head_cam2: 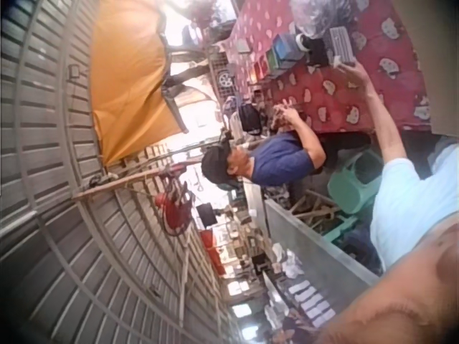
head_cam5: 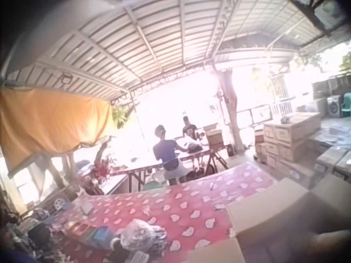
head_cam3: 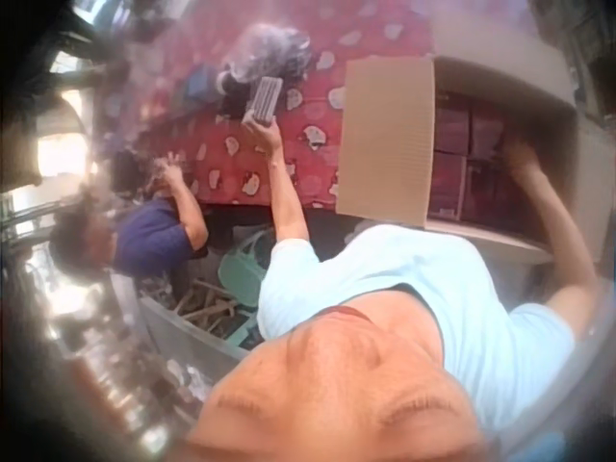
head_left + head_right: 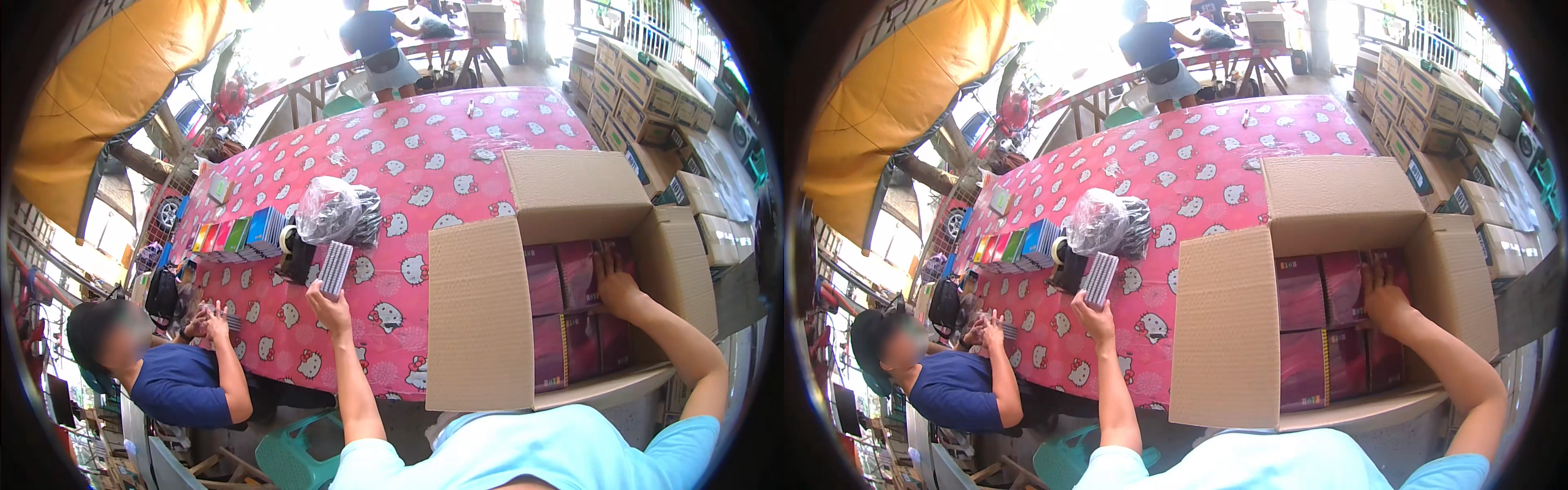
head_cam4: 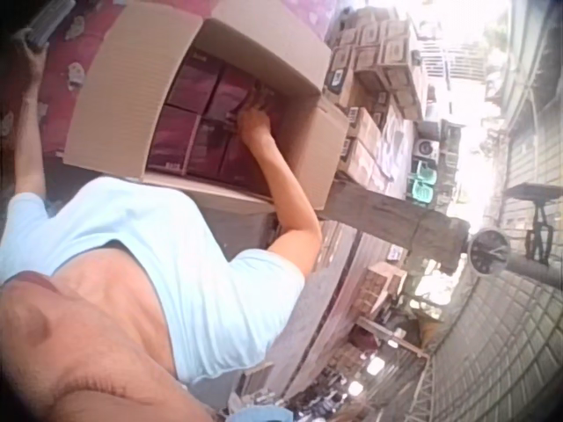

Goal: The person picks up stacks of purple notebooks from a table and places them into a cardboard box.

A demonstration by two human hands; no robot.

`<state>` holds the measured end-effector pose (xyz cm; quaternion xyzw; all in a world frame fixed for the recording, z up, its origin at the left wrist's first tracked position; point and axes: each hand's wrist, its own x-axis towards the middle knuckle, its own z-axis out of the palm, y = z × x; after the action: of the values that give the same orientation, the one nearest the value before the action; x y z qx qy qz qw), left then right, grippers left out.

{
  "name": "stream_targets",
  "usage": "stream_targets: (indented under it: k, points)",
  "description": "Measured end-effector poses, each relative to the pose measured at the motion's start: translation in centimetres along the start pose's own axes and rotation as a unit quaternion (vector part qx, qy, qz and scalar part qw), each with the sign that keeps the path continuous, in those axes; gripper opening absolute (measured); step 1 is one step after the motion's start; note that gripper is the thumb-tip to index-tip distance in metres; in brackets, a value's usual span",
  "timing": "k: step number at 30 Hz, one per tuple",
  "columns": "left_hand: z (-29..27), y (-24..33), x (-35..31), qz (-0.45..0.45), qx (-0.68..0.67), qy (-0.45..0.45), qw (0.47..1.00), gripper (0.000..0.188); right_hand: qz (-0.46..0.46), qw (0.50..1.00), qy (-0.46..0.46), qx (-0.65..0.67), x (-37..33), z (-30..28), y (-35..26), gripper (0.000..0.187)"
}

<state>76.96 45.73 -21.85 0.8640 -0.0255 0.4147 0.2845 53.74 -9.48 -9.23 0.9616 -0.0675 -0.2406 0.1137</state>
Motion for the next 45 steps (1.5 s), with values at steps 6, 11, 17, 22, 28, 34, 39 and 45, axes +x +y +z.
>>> stream_targets:
  k: [6,11,17,22,28,34,39,45]
  points:
    - [-9.3,12.1,-0.1,-0.023,-0.121,0.074,0.99,0.083,-0.089,0.995,0.03,0.041,-2.0,-4.1,2.0,0.111]
    - [-16.9,26.4,-1.8,-0.066,-0.431,0.009,0.9,0.096,-0.301,0.696,0.093,0.645,-7.4,-12.3,-5.6,0.08]
    - [-19.4,34.1,-4.6,0.074,-0.383,-0.27,0.88,0.121,-0.143,0.447,0.064,0.881,-13.0,-13.0,-6.0,0.055]
    - [-21.9,31.4,-3.6,-0.07,-0.378,-0.162,0.909,0.111,0.02,0.432,-0.077,0.899,-12.4,-7.5,2.1,0.052]
    - [-23.0,30.3,-5.1,-0.058,-0.363,-0.151,0.918,0.095,0.107,0.858,-0.271,0.422,-10.1,-0.2,1.6,0.104]
    - [-23.5,29.0,-6.0,-0.092,-0.359,-0.146,0.917,0.089,0.074,0.826,-0.256,0.497,-8.3,1.7,-0.4,0.07]
    - [-24.0,27.3,-5.1,-0.1,-0.359,-0.099,0.923,0.083,-0.21,0.973,0.024,0.095,-9.0,-5.4,-3.3,0.049]
    - [-24.9,26.6,-2.6,-0.026,-0.327,-0.044,0.944,0.083,-0.499,0.854,0.107,0.098,-7.3,-0.7,-5.8,0.073]
